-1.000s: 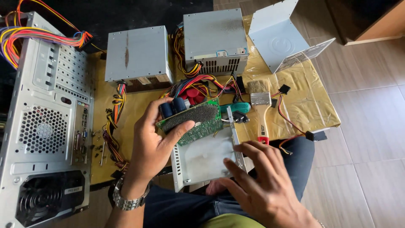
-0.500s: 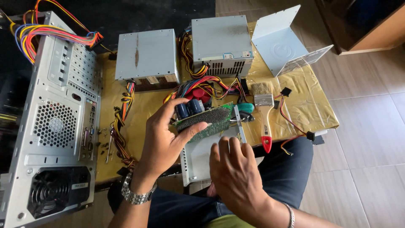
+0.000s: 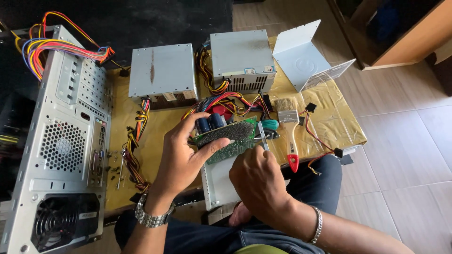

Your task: Reassembling a computer power supply unit, including cleaning the PCB with a brush and installing the fan and cover using a screwdriver.

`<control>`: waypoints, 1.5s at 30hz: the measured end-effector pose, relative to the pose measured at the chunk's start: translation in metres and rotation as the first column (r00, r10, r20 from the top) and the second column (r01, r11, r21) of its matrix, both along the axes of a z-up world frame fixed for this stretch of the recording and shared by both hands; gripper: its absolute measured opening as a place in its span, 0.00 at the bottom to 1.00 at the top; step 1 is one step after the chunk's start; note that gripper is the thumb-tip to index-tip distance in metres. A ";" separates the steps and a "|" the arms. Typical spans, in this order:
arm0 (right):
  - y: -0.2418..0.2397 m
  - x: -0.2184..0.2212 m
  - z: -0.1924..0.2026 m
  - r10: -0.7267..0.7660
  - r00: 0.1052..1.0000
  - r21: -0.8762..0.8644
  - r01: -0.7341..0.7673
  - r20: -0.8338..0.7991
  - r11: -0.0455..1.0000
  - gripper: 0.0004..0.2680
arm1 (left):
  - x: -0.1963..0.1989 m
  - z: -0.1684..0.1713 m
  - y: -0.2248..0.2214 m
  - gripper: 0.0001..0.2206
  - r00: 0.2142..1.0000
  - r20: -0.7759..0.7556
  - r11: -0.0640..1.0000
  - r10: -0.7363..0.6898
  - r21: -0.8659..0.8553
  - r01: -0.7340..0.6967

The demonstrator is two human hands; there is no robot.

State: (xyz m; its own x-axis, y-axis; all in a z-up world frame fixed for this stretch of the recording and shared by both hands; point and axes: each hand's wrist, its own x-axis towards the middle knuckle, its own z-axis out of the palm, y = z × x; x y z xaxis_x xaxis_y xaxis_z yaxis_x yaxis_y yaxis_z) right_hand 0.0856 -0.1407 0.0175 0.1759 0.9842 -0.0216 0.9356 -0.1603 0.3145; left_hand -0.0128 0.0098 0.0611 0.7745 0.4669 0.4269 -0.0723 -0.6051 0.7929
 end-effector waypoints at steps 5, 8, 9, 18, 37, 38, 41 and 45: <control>-0.015 0.019 0.009 -0.044 0.999 0.242 0.046 -0.013 0.969 0.03 | -0.004 -0.007 0.005 0.18 0.994 0.064 0.960 -0.087 -0.261 0.101; -0.021 0.028 0.016 0.003 0.989 0.344 0.048 -0.145 0.938 0.02 | -0.003 -0.024 0.011 0.20 0.982 0.134 0.873 -0.134 -0.452 0.181; -0.022 0.027 0.016 0.005 0.989 0.345 0.046 -0.146 0.938 0.02 | -0.004 -0.024 0.011 0.20 0.982 0.132 0.874 -0.132 -0.452 0.178; -0.032 0.018 0.027 -0.052 0.992 0.549 0.109 -0.118 0.829 0.03 | -0.005 -0.004 0.001 0.20 0.995 0.040 0.951 -0.092 -0.292 0.100; -0.039 0.065 0.028 0.261 0.477 0.491 0.461 -0.839 0.739 0.02 | -0.022 -0.030 -0.083 0.08 0.989 -0.116 0.817 0.094 0.577 -0.009; -0.040 0.066 0.028 0.245 0.523 0.510 0.453 -0.817 0.731 0.03 | -0.023 -0.033 -0.087 0.07 0.982 -0.143 0.765 0.126 0.644 -0.005; -0.049 0.070 0.029 0.209 0.519 0.459 0.418 -0.829 0.784 0.01 | -0.028 -0.053 -0.097 0.09 0.948 -0.294 0.742 0.120 0.661 0.111; -0.053 0.068 0.030 0.229 0.609 0.507 0.334 -0.759 0.794 0.01 | -0.027 -0.053 -0.102 0.07 0.958 -0.260 0.707 0.122 0.700 0.100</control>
State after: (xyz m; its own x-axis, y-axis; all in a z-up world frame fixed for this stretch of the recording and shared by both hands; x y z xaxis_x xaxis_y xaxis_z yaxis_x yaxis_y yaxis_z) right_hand 0.1532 -0.1941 0.0472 0.4205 0.8342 0.3569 0.7427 -0.0905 -0.6635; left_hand -0.0399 -0.0924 0.0082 0.9037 0.1270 0.4090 0.0835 -0.9890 0.1224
